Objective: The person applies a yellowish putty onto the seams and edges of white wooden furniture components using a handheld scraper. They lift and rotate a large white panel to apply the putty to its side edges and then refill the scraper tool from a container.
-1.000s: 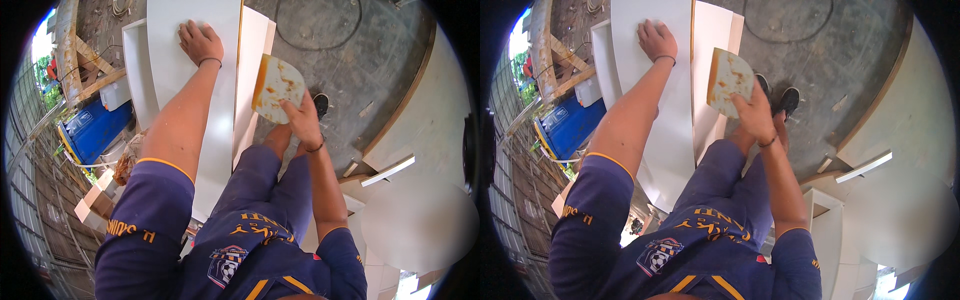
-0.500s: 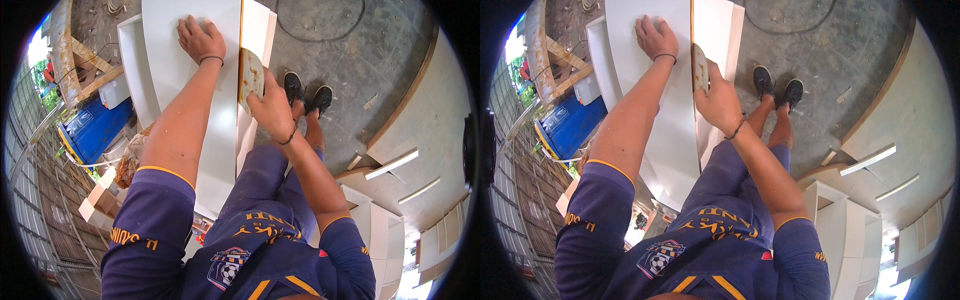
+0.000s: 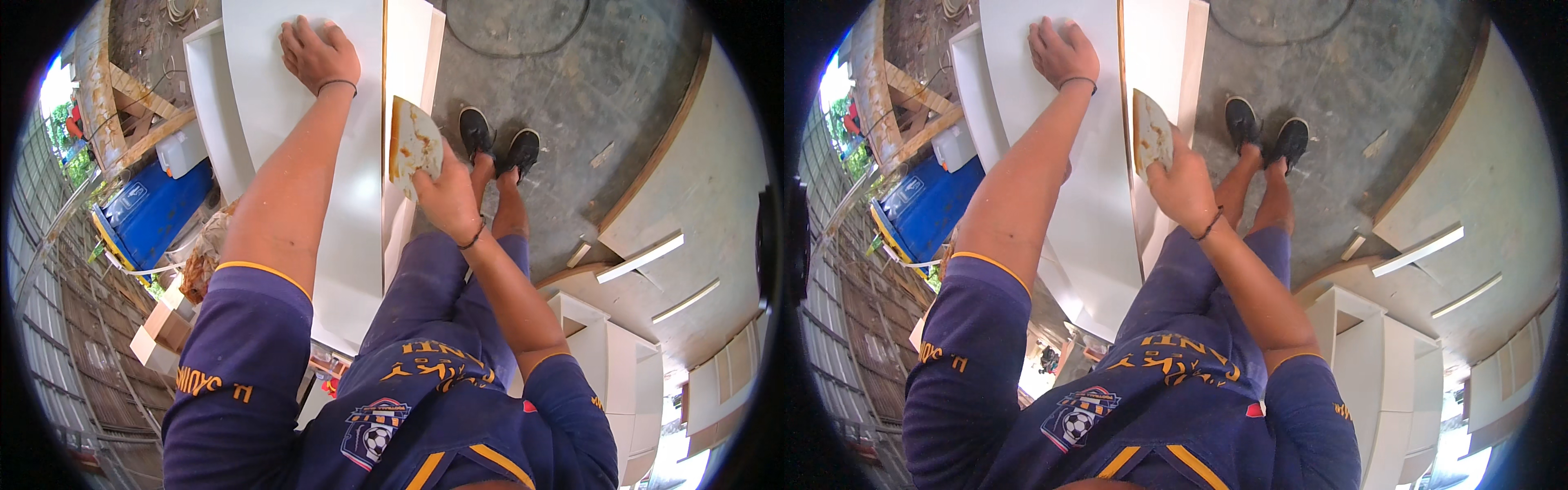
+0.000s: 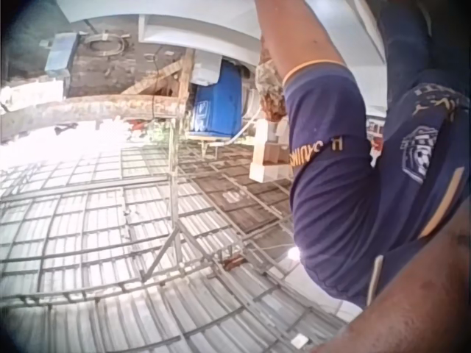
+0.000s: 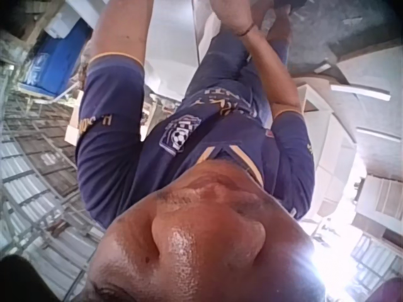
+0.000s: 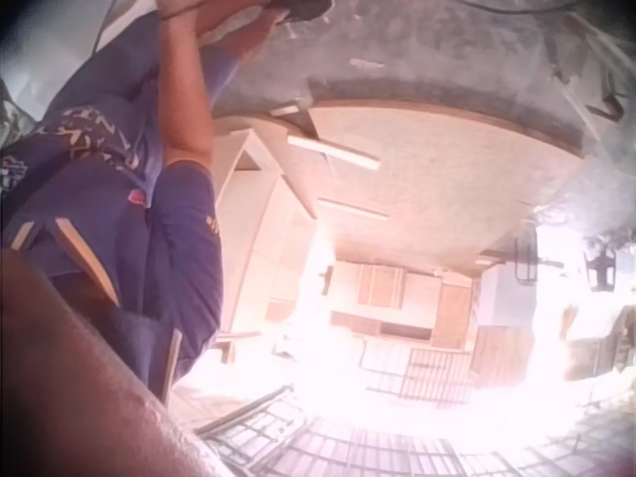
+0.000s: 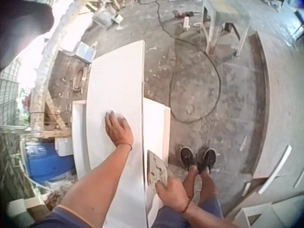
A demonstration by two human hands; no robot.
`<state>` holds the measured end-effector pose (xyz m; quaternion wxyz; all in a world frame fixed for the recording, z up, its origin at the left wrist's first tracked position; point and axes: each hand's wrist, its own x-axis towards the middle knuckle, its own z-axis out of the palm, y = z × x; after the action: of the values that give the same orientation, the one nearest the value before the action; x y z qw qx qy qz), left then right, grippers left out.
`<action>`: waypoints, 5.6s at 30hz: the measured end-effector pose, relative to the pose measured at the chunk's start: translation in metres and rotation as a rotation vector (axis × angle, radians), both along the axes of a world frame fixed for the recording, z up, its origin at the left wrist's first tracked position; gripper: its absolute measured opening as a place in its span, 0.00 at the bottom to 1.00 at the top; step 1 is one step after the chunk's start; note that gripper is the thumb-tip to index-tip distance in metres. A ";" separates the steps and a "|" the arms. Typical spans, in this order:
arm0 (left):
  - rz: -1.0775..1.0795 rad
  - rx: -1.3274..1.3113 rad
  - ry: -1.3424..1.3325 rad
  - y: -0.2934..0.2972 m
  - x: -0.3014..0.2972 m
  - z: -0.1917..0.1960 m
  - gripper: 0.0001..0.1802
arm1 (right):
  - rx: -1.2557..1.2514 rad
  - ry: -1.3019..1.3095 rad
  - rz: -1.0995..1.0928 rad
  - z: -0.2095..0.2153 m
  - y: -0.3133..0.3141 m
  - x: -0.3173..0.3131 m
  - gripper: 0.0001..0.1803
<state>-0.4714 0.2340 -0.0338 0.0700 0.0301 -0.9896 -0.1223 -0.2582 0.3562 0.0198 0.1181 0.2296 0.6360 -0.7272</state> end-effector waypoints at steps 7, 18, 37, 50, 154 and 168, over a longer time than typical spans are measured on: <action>-0.015 -0.083 0.073 -0.009 -0.005 -0.007 0.29 | 0.026 -0.026 0.071 0.030 -0.015 -0.007 0.33; -0.053 -0.193 0.173 -0.014 -0.008 -0.016 0.27 | 0.036 -0.049 0.089 0.018 -0.038 0.059 0.35; -0.076 -0.200 0.157 -0.018 -0.010 -0.021 0.28 | -0.072 -0.097 0.093 0.026 -0.073 0.112 0.38; -0.287 -0.200 0.072 -0.034 0.038 -0.013 0.27 | -0.126 -0.042 0.081 0.010 -0.049 0.159 0.35; -0.295 0.064 0.032 -0.035 0.077 0.006 0.24 | -0.992 0.034 -0.132 -0.145 -0.017 -0.078 0.37; -0.297 0.048 0.038 -0.037 0.077 0.004 0.24 | -0.648 -0.078 -0.287 -0.154 -0.025 -0.072 0.38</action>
<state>-0.3942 0.1965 -0.0293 0.0690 -0.1173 -0.9784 -0.1556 -0.3299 0.3316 -0.1343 0.1058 0.2949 0.3285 -0.8911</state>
